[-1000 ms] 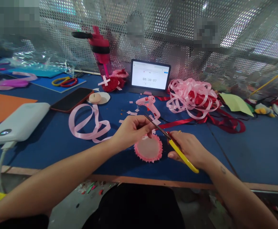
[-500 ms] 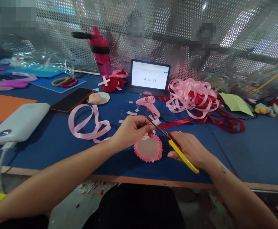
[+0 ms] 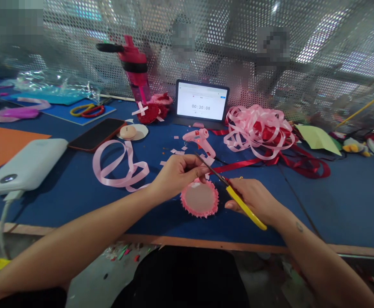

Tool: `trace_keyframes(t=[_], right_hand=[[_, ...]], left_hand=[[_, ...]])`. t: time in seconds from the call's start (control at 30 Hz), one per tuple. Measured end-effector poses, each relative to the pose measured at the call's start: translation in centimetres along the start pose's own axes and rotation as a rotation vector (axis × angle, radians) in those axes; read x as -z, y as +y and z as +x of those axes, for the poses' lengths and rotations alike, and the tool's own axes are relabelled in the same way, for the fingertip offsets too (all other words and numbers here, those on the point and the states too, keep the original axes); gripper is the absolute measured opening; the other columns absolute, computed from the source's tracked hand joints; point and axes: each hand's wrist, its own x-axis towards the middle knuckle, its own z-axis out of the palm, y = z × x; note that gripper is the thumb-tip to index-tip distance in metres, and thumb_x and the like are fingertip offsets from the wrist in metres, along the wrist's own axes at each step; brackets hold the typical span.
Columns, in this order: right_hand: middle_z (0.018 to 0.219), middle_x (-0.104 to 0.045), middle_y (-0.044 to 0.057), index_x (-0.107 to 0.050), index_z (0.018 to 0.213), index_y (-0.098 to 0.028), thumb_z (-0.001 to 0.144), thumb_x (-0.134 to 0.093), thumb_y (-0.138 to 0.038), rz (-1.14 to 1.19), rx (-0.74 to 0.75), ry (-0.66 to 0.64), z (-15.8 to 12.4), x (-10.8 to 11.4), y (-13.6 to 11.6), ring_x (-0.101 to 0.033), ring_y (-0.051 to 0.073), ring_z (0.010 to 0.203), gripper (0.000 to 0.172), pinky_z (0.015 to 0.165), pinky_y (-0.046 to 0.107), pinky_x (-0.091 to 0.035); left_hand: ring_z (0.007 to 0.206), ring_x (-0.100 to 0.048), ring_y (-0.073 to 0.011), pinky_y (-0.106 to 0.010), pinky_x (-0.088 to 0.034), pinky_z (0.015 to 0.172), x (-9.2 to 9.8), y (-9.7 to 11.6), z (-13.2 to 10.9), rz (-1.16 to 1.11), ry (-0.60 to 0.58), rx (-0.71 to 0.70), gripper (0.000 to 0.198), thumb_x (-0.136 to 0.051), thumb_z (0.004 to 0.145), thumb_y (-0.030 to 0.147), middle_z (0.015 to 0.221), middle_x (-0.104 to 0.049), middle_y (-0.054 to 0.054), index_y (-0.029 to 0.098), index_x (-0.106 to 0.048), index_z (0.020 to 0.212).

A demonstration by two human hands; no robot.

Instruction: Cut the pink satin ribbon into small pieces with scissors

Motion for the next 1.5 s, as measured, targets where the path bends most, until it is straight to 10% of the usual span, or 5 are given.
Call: trace_keyframes(t=[0.4,0.8,1.13,1.5], right_hand=[[0.059,-0.055,0.006,-0.043,0.063,-0.02,0.081,-0.012,-0.077,-0.004,-0.04,0.032,0.4,-0.1,0.1,-0.045,0.015,0.051,0.068,0.051,0.027,-0.023],[0.068,-0.059,0.004,-0.057,0.087,-0.016,0.085,-0.03,-0.067,0.463,0.0,0.117,-0.4,0.2,0.7,-0.054,0.014,0.058,0.058,0.052,0.025,-0.036],[0.077,-0.059,0.01,-0.054,0.092,-0.015,0.08,-0.023,-0.077,0.227,0.034,0.096,-0.5,1.2,-0.1,-0.057,0.022,0.068,0.07,0.061,0.032,-0.043],[0.085,-0.057,0.013,-0.051,0.094,-0.015,0.081,-0.02,-0.075,0.057,0.092,0.087,-0.3,0.6,0.3,-0.057,0.026,0.074,0.069,0.066,0.038,-0.044]], left_hand=[[0.058,-0.058,-0.0078,-0.019,-0.043,0.057,0.0,0.1,0.1,0.035,-0.021,-0.024,0.016,-0.059,0.081,0.024,0.061,-0.064,0.0,0.014,-0.062,0.07],[0.067,-0.054,-0.0095,-0.02,-0.042,0.061,-0.2,0.0,0.0,0.061,0.026,-0.075,0.017,-0.05,0.087,0.03,0.079,-0.066,-0.002,0.017,-0.061,0.086],[0.05,-0.037,-0.0057,-0.019,-0.031,0.045,0.1,-0.5,0.0,-0.054,0.171,-0.105,0.018,-0.05,0.089,0.035,0.06,-0.043,0.004,0.019,-0.057,0.091],[0.047,-0.04,-0.0035,-0.017,-0.031,0.042,-0.2,0.3,-0.1,-0.171,0.063,-0.091,0.016,-0.05,0.089,0.032,0.076,-0.064,-0.002,0.017,-0.048,0.083]])
